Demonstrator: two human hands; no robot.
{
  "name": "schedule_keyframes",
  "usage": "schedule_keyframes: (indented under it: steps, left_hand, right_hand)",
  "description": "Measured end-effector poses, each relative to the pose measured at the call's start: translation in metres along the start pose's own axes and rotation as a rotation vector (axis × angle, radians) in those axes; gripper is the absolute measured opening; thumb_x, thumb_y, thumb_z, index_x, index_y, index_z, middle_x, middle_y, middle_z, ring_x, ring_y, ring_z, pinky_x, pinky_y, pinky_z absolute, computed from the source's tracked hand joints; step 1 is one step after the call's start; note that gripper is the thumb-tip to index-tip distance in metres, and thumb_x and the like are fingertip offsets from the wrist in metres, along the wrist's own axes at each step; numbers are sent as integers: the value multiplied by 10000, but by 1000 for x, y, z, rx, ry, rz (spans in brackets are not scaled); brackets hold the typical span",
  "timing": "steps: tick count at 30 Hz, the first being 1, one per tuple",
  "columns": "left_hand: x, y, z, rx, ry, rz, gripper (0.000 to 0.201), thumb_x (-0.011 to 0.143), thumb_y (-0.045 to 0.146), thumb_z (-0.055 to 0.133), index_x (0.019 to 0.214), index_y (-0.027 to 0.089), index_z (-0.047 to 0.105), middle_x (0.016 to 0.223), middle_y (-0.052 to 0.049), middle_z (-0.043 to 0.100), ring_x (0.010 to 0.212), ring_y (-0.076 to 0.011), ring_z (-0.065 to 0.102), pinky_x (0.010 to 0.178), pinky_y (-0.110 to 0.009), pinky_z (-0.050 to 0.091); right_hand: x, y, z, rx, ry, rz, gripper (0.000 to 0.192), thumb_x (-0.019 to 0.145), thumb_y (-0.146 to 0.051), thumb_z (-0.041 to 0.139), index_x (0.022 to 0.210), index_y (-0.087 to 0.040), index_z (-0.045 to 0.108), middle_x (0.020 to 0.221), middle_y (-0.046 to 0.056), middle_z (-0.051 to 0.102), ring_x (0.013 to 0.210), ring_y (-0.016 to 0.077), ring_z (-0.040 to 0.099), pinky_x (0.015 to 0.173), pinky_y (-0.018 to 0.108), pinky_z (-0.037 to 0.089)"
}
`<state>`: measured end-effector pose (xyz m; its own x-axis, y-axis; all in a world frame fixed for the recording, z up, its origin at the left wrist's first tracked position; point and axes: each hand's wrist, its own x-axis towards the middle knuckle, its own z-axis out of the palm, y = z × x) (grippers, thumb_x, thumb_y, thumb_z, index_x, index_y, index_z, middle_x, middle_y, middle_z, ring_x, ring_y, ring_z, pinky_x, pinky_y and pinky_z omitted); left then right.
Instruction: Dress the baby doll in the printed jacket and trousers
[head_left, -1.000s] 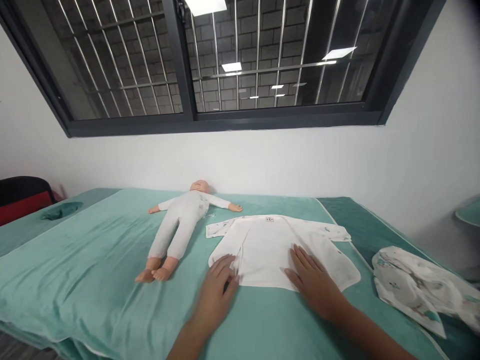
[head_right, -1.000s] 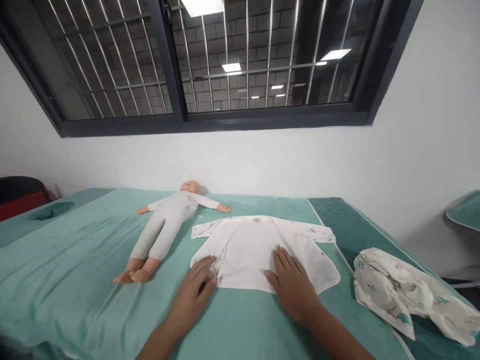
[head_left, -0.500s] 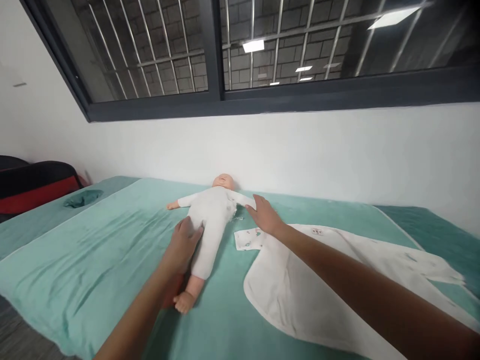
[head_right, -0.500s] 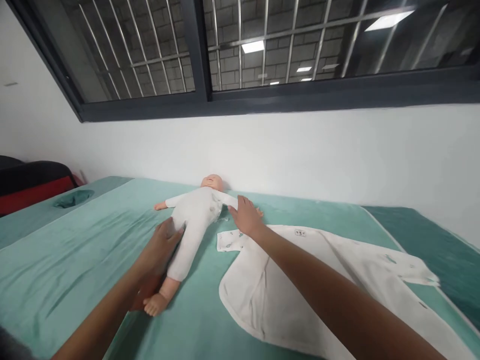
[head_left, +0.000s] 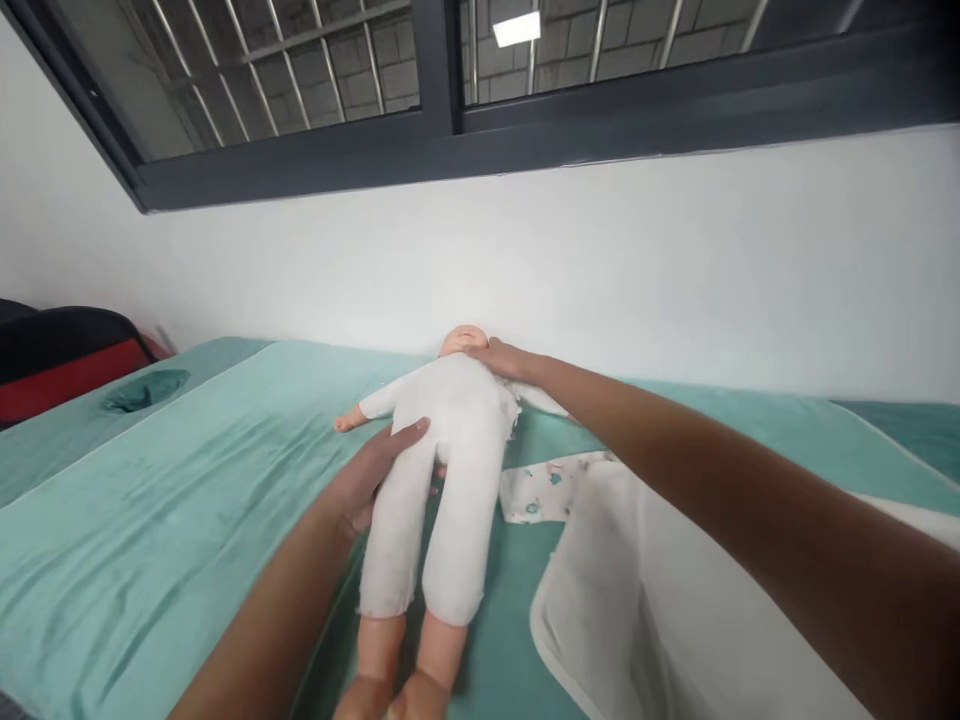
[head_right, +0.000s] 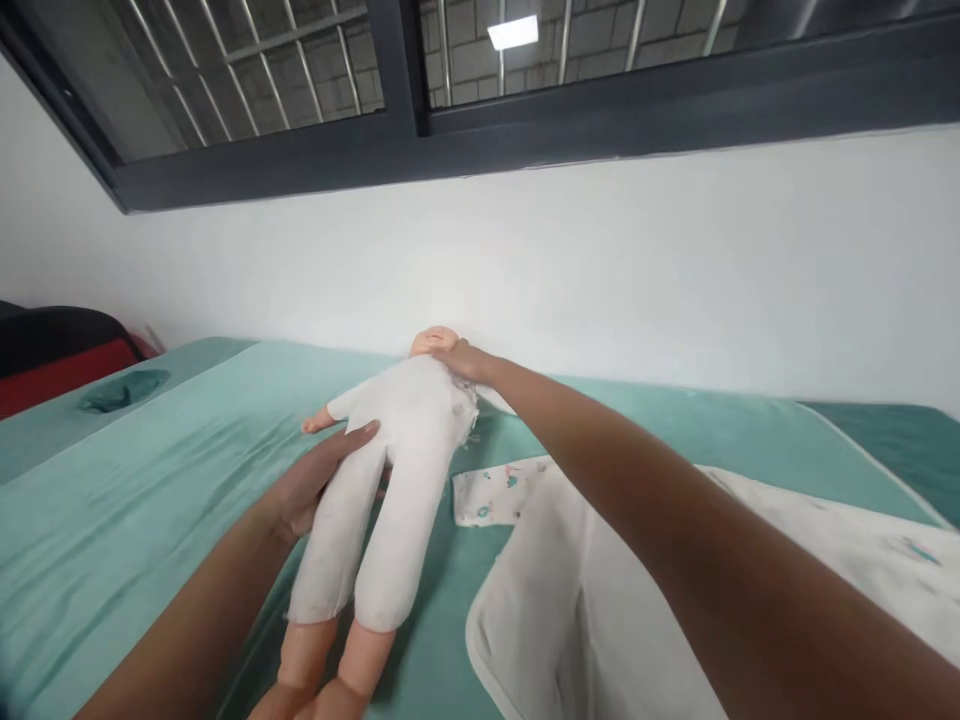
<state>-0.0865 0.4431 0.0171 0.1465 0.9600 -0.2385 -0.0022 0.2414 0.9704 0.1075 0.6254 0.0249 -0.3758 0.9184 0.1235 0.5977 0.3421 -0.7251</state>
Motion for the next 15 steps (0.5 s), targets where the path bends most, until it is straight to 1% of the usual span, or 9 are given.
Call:
schedule_keyframes:
  steps: [1,3,6,9,11,12,13,15]
  left_hand:
    - [-7,4,13,-24,-21,4,589,853,558,568,1210,90,595,962,-131,742,787,-265,727,717,-407,604]
    - [-22,11,46,-89,-67,34,615,841,539,595,1262,93,553,1036,-143,732,820,-278,726,733,-435,607]
    - [-44,13,109,-141,-139,106,650,826,541,609,1327,140,501,1119,-156,709,847,-296,728,731,-458,617]
    - [-60,3,175,-123,-189,164,637,816,585,594,1325,212,506,1131,-156,704,851,-300,733,701,-421,629]
    - [-66,-11,212,-97,-227,188,649,815,624,568,1330,235,498,1159,-157,693,869,-305,733,687,-407,631]
    - [-68,-19,228,-79,-253,191,664,820,641,547,1344,239,482,1183,-157,683,880,-307,732,686,-406,631]
    - [-70,-28,241,-55,-277,190,679,828,655,523,1361,240,461,1208,-158,672,886,-306,731,683,-406,630]
    - [-72,-47,263,34,-314,206,691,857,673,452,1396,241,412,1254,-162,648,894,-294,730,683,-400,624]
  right_hand:
    - [-11,-2,-14,-1,-13,18,589,917,-572,466,1253,-107,598,1284,136,642,1135,256,618,973,348,483]
    - [-40,-4,-49,12,-11,55,633,905,-591,485,1295,-99,565,1339,157,601,1169,272,598,1002,373,470]
    - [-98,1,-108,29,28,81,677,900,-582,508,1382,-108,483,1416,160,535,1239,277,553,1059,400,433]
    - [-163,17,-157,-9,55,85,692,896,-604,499,1387,-117,478,1416,154,536,1263,283,533,1080,418,414]
    - [-203,31,-178,-82,98,149,726,887,-652,472,1377,-117,483,1402,167,546,1243,302,547,1057,435,435]
    - [-220,39,-184,-122,124,191,750,881,-673,459,1381,-114,474,1396,177,548,1229,310,557,1041,439,447]
    - [-236,48,-187,-157,153,231,777,876,-689,450,1390,-107,458,1391,189,549,1216,316,567,1028,441,457]
    - [-260,66,-185,-203,201,285,824,871,-702,441,1414,-84,414,1370,213,560,1185,321,589,1001,442,470]
